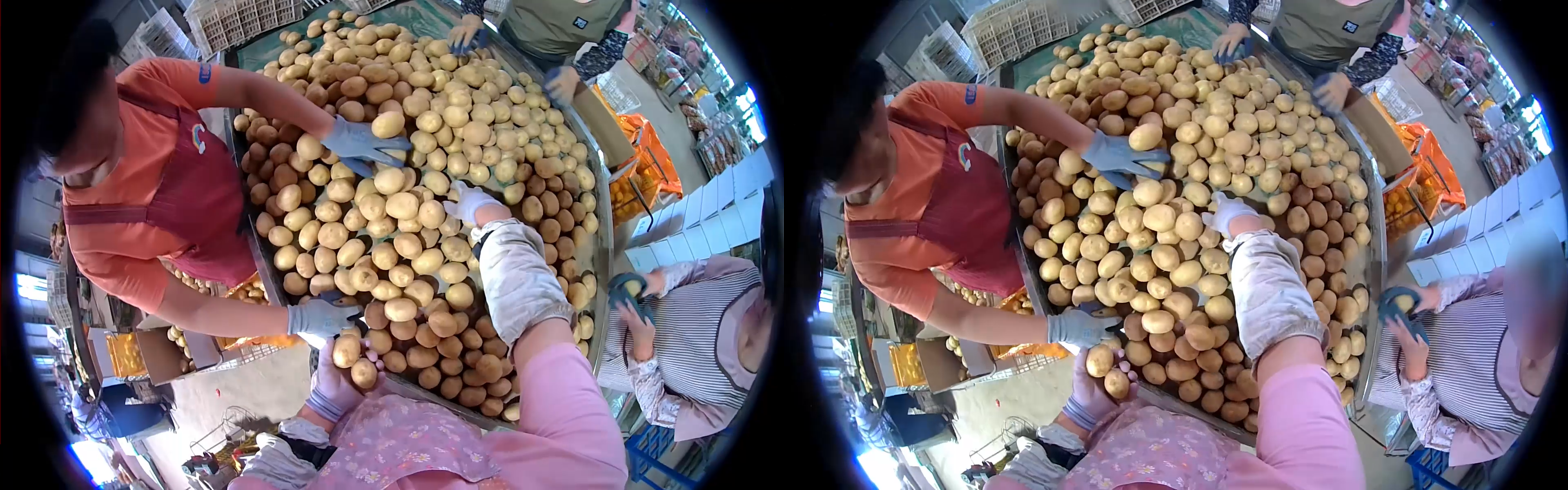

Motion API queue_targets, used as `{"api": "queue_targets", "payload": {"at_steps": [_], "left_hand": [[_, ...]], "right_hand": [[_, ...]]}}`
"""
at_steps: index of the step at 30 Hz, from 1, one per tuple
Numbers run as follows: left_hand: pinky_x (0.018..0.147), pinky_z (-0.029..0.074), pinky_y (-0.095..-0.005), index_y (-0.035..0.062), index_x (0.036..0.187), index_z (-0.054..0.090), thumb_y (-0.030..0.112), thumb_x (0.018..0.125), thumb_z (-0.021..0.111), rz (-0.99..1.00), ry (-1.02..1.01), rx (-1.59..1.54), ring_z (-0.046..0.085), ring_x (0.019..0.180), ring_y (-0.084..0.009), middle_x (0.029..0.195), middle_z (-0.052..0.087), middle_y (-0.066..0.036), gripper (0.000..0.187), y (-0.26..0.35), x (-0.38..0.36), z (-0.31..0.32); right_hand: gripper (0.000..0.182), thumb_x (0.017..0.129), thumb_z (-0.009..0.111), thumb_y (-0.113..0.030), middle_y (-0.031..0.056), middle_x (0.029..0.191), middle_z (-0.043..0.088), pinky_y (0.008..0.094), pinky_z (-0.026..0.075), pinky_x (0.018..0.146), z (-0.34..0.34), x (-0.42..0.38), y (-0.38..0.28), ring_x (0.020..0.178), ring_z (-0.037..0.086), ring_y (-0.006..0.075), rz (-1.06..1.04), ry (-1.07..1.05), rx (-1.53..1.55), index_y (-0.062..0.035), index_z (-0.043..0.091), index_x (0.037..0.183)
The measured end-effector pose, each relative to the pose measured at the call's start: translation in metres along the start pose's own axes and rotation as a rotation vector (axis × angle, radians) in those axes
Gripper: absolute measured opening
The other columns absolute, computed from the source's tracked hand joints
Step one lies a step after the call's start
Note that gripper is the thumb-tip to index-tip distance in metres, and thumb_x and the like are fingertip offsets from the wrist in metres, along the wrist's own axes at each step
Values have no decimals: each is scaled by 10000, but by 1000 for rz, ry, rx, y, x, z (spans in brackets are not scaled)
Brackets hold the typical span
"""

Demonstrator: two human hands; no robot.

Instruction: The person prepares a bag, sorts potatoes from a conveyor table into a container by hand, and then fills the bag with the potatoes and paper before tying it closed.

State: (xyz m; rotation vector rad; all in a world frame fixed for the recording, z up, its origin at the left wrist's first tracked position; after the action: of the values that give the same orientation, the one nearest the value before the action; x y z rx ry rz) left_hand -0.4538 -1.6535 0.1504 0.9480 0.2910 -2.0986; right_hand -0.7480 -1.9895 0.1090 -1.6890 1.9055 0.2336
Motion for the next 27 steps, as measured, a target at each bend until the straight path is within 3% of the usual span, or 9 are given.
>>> {"api": "queue_targets", "payload": {"at_steps": [4,8,9,12,13,16,19,24,27], "left_hand": [[868,524,-504,24,1199,604,698,950,427,69,63,-16,633,927,-341,958,659,-134,740,0,-9,-23],[845,532,-501,24,1206,595,676,966,429,64,108,42,644,937,-340,942,659,-137,715,3,-10,-31],[843,532,-503,25,1211,591,668,971,429,64,114,67,645,938,-337,944,659,-137,704,5,-8,-30],[836,533,-502,34,1236,571,648,990,426,66,78,47,644,945,-320,986,652,-131,677,9,-3,-18],[834,533,-501,37,1239,570,651,989,426,78,85,41,643,949,-318,998,649,-130,678,9,-2,-17],[842,542,-491,53,1262,577,660,994,414,77,94,98,638,977,-306,1033,640,-124,684,10,-3,-9],[856,536,-480,72,1210,592,712,941,480,115,138,181,635,928,-293,969,647,-105,703,9,-2,-1],[864,539,-494,66,1230,584,716,933,500,114,103,85,645,962,-323,989,659,-119,720,5,-8,-16],[847,546,-509,66,1222,594,718,927,515,146,57,-1,653,989,-331,1010,666,-127,719,12,-17,-33]], "right_hand": [[572,941,647,-448,267,1487,435,495,485,1044,-3,-51,-9,1259,575,437,-95,21,50,-221,457,1429],[503,956,598,-502,201,1340,628,488,472,1039,38,-80,16,1232,610,383,-105,-143,114,-214,552,1366],[455,965,588,-478,175,1238,691,447,492,1002,55,-72,32,1178,644,350,-150,-88,222,-168,598,1298],[394,971,582,-423,165,1183,698,405,508,952,47,-77,65,1097,663,337,-71,251,1002,-93,638,1179],[308,950,612,-342,135,1068,699,384,515,916,6,-120,29,1017,656,327,-191,360,1001,-52,655,1046],[243,908,661,-264,138,1042,674,425,523,929,21,-139,-49,1017,643,296,-518,407,503,-65,650,1046],[271,963,594,-246,135,1111,694,450,532,947,49,-126,-79,1079,651,328,-324,362,16,-97,631,1186],[360,997,527,-194,142,1339,653,462,569,925,71,-82,-105,1198,660,339,-216,-180,-489,-132,615,1340],[361,956,595,-162,139,1267,686,460,576,904,69,-92,-110,1176,668,329,-289,-55,-586,-135,622,1316]]}}
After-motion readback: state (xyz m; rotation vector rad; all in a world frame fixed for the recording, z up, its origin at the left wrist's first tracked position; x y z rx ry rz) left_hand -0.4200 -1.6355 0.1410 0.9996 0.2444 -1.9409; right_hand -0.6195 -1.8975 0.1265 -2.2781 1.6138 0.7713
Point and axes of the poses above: each hand's wrist, its own x-axis towards the middle knuckle, its own z-axis out of the palm, y = z × x, the point moved 9 cm from there along x, towards the middle knuckle
